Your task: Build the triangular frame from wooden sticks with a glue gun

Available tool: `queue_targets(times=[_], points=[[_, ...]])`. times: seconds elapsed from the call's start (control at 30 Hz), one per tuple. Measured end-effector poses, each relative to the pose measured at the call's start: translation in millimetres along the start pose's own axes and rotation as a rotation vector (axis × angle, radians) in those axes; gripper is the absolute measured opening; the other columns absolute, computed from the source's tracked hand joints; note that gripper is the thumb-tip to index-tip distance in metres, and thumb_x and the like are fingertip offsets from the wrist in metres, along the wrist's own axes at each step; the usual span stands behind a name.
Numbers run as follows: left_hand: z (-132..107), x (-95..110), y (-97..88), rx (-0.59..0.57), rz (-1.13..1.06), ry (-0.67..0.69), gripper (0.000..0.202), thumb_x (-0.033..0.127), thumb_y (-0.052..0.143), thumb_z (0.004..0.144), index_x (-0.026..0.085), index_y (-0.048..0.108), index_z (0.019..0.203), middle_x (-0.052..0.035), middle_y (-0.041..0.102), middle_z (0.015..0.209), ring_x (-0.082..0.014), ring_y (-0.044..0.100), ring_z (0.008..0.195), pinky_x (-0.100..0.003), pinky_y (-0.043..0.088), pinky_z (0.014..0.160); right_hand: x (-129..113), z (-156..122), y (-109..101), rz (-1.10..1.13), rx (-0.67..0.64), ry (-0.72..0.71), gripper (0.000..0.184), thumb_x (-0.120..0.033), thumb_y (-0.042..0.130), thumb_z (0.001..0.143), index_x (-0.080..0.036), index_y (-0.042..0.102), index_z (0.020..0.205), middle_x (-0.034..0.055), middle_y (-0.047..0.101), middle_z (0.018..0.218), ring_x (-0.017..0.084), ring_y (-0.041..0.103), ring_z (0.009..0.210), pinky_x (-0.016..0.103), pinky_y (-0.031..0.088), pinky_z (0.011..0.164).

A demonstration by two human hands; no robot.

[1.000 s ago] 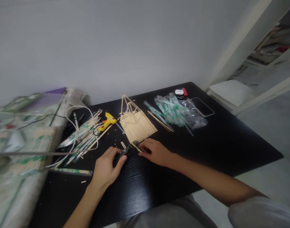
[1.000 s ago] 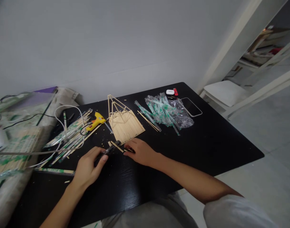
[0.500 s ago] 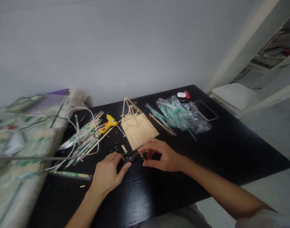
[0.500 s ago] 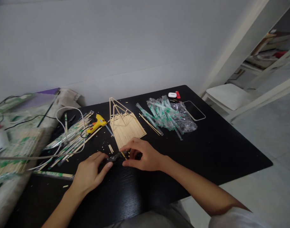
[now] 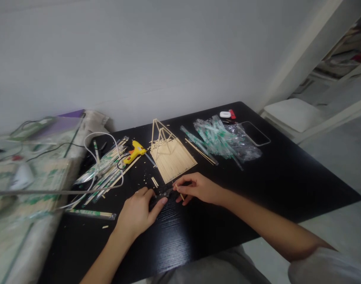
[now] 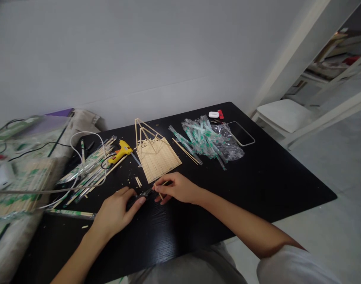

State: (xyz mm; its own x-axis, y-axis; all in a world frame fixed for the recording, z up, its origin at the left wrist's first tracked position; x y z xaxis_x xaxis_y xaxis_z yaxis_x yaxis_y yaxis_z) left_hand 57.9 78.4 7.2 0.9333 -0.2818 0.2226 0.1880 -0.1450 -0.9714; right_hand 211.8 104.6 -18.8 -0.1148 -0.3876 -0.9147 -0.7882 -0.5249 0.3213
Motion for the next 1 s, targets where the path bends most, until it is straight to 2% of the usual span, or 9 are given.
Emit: queue_targets(times=[0.13,0.3,0.57,0.63,0.77,0.9,1.0], points=[[-0.2,-0.6,3.1,0.0,0.0,0.003,0.054,0.061,0.037,0.099,0.018,0.063,0.08,-0.0061,0.061,0.079,-0.0223,0.064,0.072,-0.033,0.042,0.064,1.7,0.4,1.7,0.045,0.002,0.028,0.041,-0.044,0.083,0.077,-0.009,0.072,0.094,0.0123,0.07,0.11,0.016,0.076,0.072,0.026,0.064,0.064],[0.3,-1.6,-2.8,0.09,0.105,0.031,0.056,0.065,0.042,0.095,0.019,0.06,0.068,-0.005,0.058,0.069,-0.0222,0.061,0.064,-0.031,0.033,0.057,-5.7,-3.6,5.6,0.038,-0.013,0.043,0.038,-0.042,0.085,0.076,-0.009,0.072,0.089,0.0145,0.065,0.125,0.015,0.076,0.074,0.026,0.065,0.068],[5.3,-19.2,-4.7,0.119,0.061,-0.068,0.055,0.064,0.042,0.095,0.02,0.059,0.067,-0.0042,0.059,0.069,-0.0209,0.06,0.063,-0.03,0.031,0.058,-7.3,2.0,-18.6,0.072,0.125,-0.026,0.045,-0.051,0.084,0.074,-0.012,0.069,0.092,0.0125,0.064,0.125,0.015,0.076,0.075,0.027,0.065,0.069],[6.3,-26.6,-5.2,0.131,-0.009,-0.086,0.055,0.063,0.041,0.096,0.02,0.057,0.065,-0.004,0.059,0.068,-0.0203,0.059,0.064,-0.03,0.032,0.059,-4.4,4.8,-25.8,0.045,0.169,-0.045,0.047,-0.052,0.084,0.073,-0.013,0.068,0.093,0.0105,0.068,0.113,0.016,0.076,0.075,0.028,0.065,0.07],[8.3,-33.2,-9.7,0.172,-0.258,-0.066,0.057,0.057,0.034,0.1,0.02,0.051,0.06,-0.0021,0.056,0.062,-0.0172,0.056,0.062,-0.029,0.035,0.063,-6.9,7.8,-44.0,-0.192,0.29,-0.142,0.039,-0.049,0.079,0.079,-0.014,0.068,0.092,0.0036,0.069,0.077,0.018,0.072,0.069,0.03,0.062,0.066],[7.0,-32.5,-15.2,0.231,-0.428,-0.053,0.059,0.055,0.031,0.101,0.02,0.049,0.057,-0.0004,0.052,0.057,-0.0147,0.05,0.056,-0.028,0.035,0.06,-34.9,-1.9,-53.6,-0.608,0.445,-0.365,0.016,-0.033,0.074,0.086,-0.017,0.072,0.086,0.0051,0.07,0.084,0.016,0.067,0.068,0.028,0.057,0.064],[4.8,-32.9,-13.0,0.249,-0.51,-0.063,0.06,0.054,0.03,0.102,0.019,0.052,0.058,-0.0004,0.052,0.056,-0.0146,0.05,0.055,-0.028,0.035,0.059,-47.8,-7.6,-50.0,-0.827,0.488,-0.448,0.005,-0.021,0.073,0.086,-0.018,0.072,0.082,0.0052,0.069,0.086,0.016,0.064,0.072,0.029,0.054,0.07]])
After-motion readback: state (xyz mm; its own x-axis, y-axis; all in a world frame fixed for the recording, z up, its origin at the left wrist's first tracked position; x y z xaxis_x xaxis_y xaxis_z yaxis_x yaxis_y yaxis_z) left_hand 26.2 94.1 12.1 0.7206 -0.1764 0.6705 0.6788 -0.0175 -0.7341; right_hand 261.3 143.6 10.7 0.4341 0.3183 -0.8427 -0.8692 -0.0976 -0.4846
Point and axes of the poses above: each hand's wrist, its own z-axis towards the middle knuckle, its own y-axis out of the palm, x = y × z, the point moved 10 cm from there along z, towards the middle knuckle
